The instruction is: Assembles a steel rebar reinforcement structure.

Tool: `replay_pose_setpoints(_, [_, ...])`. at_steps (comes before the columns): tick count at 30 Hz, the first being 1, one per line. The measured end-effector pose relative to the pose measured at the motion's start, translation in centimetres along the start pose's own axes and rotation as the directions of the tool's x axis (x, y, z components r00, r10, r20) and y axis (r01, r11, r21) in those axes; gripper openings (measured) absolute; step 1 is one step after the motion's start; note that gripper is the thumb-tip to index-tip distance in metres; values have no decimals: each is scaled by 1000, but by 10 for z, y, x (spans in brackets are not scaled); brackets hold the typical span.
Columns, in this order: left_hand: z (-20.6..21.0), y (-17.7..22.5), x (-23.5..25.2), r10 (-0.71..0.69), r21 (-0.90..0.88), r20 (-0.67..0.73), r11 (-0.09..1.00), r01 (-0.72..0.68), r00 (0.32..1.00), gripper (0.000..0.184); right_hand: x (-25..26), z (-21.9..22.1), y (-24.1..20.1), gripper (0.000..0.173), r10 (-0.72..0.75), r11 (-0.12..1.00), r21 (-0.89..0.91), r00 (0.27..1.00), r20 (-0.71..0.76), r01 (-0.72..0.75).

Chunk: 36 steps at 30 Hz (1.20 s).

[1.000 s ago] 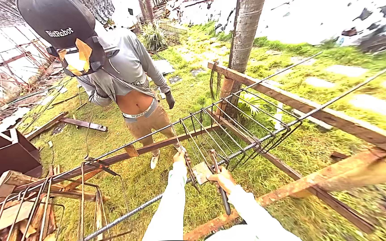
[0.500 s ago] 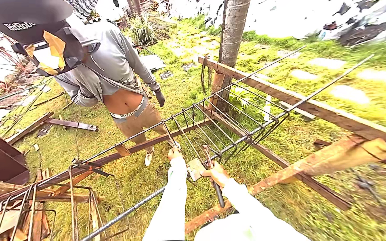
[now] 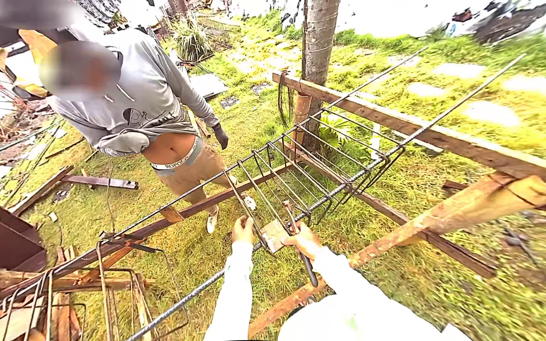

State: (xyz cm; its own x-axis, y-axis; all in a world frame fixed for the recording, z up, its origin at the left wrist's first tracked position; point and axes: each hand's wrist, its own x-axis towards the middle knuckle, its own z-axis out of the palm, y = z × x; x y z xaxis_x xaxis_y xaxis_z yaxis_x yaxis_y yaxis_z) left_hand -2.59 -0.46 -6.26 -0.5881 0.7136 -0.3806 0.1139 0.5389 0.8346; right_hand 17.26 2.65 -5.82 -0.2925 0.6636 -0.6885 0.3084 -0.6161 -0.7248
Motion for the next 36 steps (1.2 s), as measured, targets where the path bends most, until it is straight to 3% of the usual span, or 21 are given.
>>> replay_pose_setpoints(3, [-17, -12, -33, 84, 223, 167, 967, -121, 982, 43, 2, 0, 1, 62, 8, 1000, -8, 1000, -3, -8])
replay_pose_setpoints(6, [-25, -26, -54, 144, 358, 299, 899, -251, 943, 63, 1, 2, 2, 59, 10, 999, 36, 1000, 2, -10])
replay_pose_setpoints(8, [-22, -35, -62, 223, 460, 290, 820, -340, 931, 71, 0, 1, 0, 58, 10, 999, 48, 1000, 4, -10])
replay_pose_setpoints(11, [-11, -48, -68, 359, 537, 185, 743, -399, 915, 62, 1, 0, 1, 58, 11, 999, 38, 1000, 3, -11])
replay_pose_setpoints(15, [-3, -61, -69, 492, 520, 99, 715, -467, 865, 53, 2, -1, 1, 57, 19, 1000, 19, 1000, -1, -19])
replay_pose_setpoints(28, [-1, -68, -68, 572, 490, 63, 696, -525, 818, 53, 1, -1, 1, 55, 30, 999, 12, 1000, -1, -29])
replay_pose_setpoints(36, [-1, -68, -67, 558, 462, 50, 723, -514, 829, 59, 2, -2, 1, 58, 21, 1000, -2, 1000, 1, -21])
